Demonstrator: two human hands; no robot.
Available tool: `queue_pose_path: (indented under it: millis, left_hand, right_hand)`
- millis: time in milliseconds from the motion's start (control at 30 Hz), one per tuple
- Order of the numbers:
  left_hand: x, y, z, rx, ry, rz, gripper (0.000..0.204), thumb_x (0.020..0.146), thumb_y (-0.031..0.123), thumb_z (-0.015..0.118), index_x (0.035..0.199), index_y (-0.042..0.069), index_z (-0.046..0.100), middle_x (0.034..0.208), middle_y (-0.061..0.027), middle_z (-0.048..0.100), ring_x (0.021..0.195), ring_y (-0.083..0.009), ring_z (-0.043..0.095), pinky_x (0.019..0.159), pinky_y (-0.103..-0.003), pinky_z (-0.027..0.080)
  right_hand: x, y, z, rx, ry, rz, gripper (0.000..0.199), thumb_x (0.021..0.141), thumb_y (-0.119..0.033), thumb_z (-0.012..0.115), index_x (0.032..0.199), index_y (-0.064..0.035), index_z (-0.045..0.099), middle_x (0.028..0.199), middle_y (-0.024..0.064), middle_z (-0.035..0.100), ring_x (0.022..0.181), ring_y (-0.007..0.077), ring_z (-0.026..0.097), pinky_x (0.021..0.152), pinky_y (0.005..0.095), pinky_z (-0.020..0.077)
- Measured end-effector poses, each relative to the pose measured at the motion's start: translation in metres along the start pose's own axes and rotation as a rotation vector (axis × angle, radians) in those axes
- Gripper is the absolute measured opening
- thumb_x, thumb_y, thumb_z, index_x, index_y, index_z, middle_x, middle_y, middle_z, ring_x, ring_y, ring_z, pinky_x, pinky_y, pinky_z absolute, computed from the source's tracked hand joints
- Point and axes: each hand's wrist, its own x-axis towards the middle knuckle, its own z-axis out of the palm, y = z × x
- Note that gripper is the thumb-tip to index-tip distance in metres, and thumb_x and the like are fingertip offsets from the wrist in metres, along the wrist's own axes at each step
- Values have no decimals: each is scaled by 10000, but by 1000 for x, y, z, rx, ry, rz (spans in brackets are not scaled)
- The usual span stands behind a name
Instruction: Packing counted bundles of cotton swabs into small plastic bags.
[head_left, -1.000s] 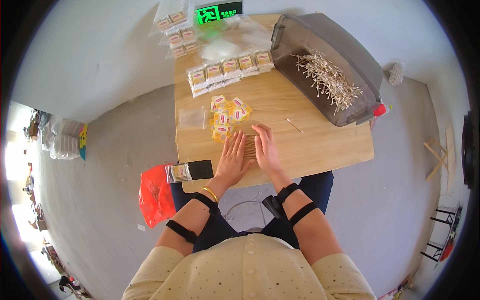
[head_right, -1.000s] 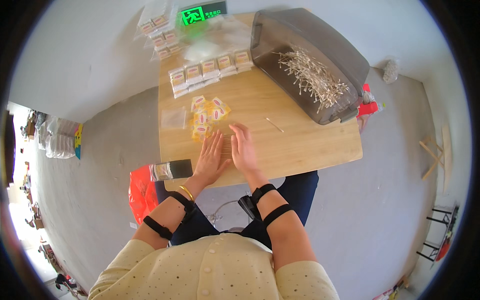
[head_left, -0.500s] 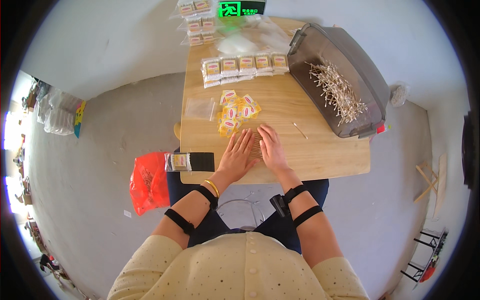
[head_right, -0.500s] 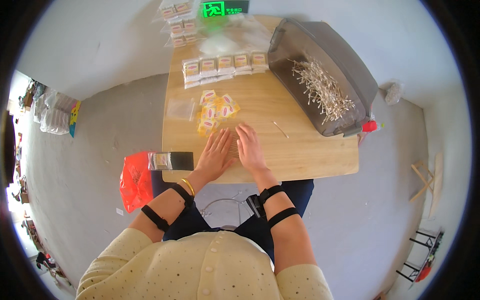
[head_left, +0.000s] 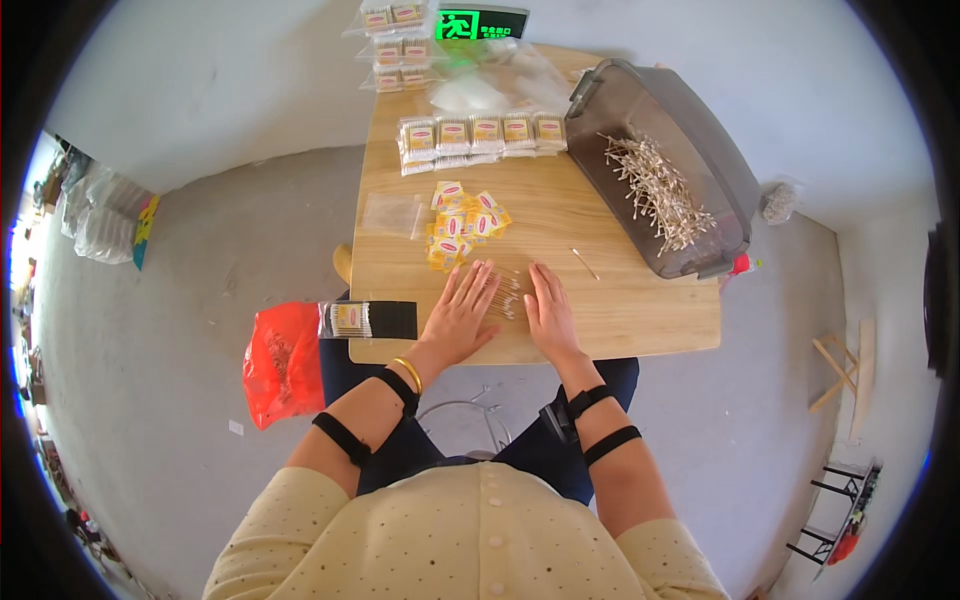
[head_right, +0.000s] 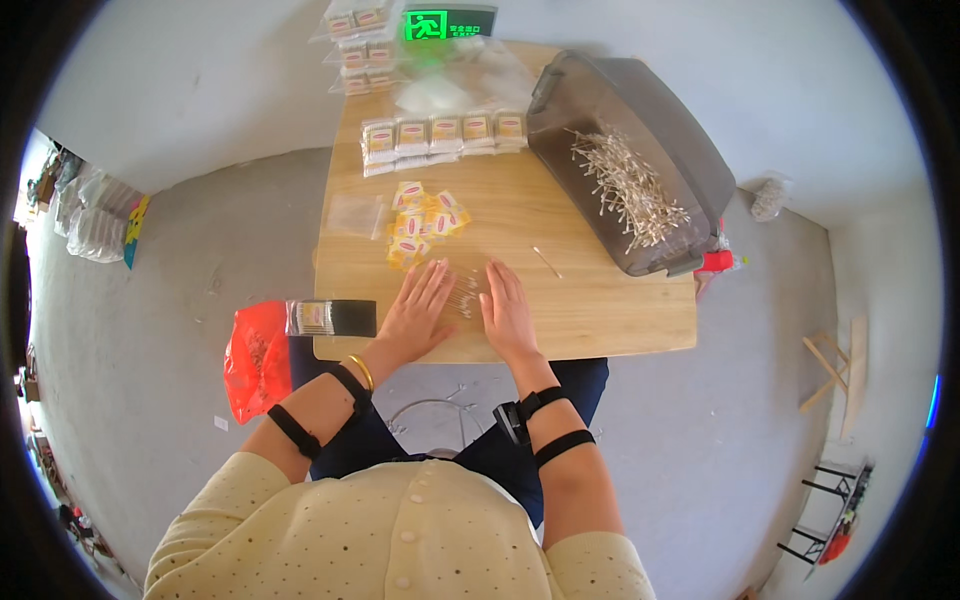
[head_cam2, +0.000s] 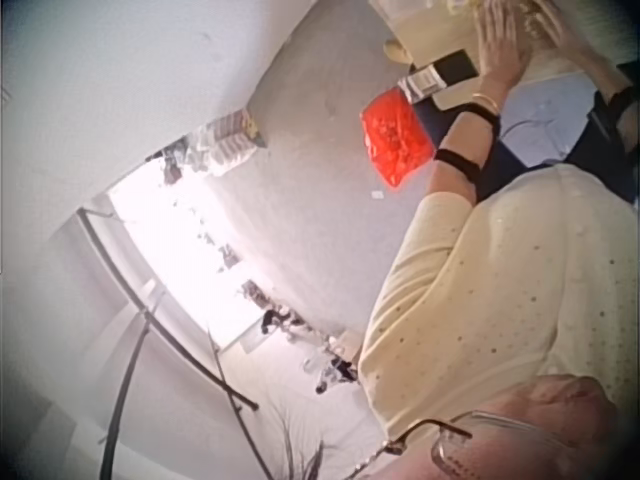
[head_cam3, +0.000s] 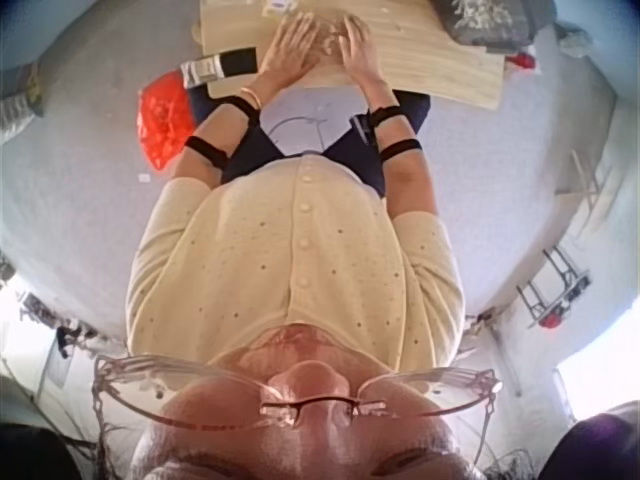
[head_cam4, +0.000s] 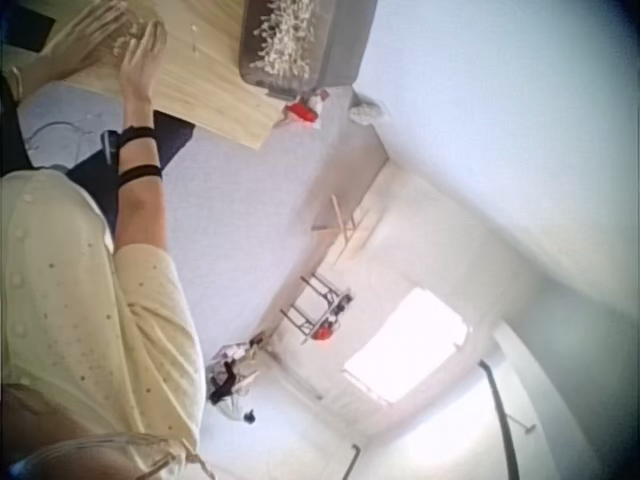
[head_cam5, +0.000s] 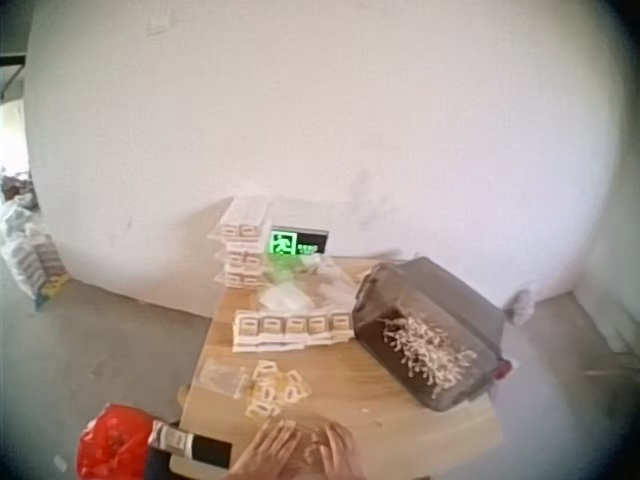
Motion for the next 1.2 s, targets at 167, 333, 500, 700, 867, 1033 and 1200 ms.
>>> queue_pose_path:
  millis: [167, 333, 500, 700, 867, 1033, 1200]
  left_hand:
    - [20, -9, 0, 102, -18, 82, 837, 982, 587, 453, 1565, 16, 266, 1632, -148, 271, 1536, -277, 200, 1256, -505, 94]
    - [26, -6, 4, 104, -74, 44, 842, 988, 614, 409, 1565, 15, 277, 1614, -136, 317, 1508, -267, 272, 1255, -514, 97]
    - [14, -1, 11, 140, -37, 56, 850, 987, 625, 397, 1567, 15, 278, 1621, -133, 306, 1513, -260, 256, 1253, -525, 90]
    - [18, 4, 5, 165, -24, 35, 874, 984, 647, 373, 1570, 8, 262, 1637, -135, 273, 1542, -251, 179, 1255, -527, 62]
    - [7, -2, -5, -3, 21, -4, 812, 1006, 558, 419, 1572, 2, 245, 1635, -157, 270, 1547, -268, 162, 1260, -510, 65]
    - [-36, -24, 6, -348, 188, -142, 624, 929, 231, 604, 1471, 12, 384, 1538, -166, 385, 1463, -324, 328, 1247, -493, 202]
    - [-41, -21, 9, -293, 281, -123, 479, 891, 168, 628, 1337, 51, 498, 1450, -143, 450, 1411, -320, 393, 1234, -509, 240]
  right_hand:
    - [-21, -8, -13, -43, 10, 41, 468, 982, -124, 527, 1421, 24, 462, 1458, 218, 469, 1361, 399, 430, 1152, 465, 355]
    - [-29, -10, -16, -10, 36, 91, 452, 979, -130, 534, 1407, 4, 484, 1431, 206, 491, 1341, 394, 447, 1139, 454, 370]
    - [-35, -13, -18, -2, 46, 76, 453, 972, -127, 545, 1403, 2, 488, 1434, 204, 488, 1339, 393, 450, 1133, 455, 374]
    - [-41, -16, -17, 0, 52, 102, 455, 970, -125, 551, 1402, 4, 486, 1428, 206, 491, 1341, 394, 448, 1134, 455, 370]
    - [-48, -19, -13, 2, 29, 106, 476, 941, -127, 585, 1393, -7, 494, 1425, 206, 489, 1322, 395, 459, 1114, 464, 385]
    - [-52, -31, -6, -34, -55, 52, 519, 891, -120, 644, 1394, -84, 522, 1430, 170, 469, 1306, 380, 463, 1095, 469, 406]
    - [-46, -47, 5, -108, -104, -1, 547, 841, -130, 697, 1372, -174, 572, 1477, 146, 397, 1337, 389, 410, 1096, 489, 396]
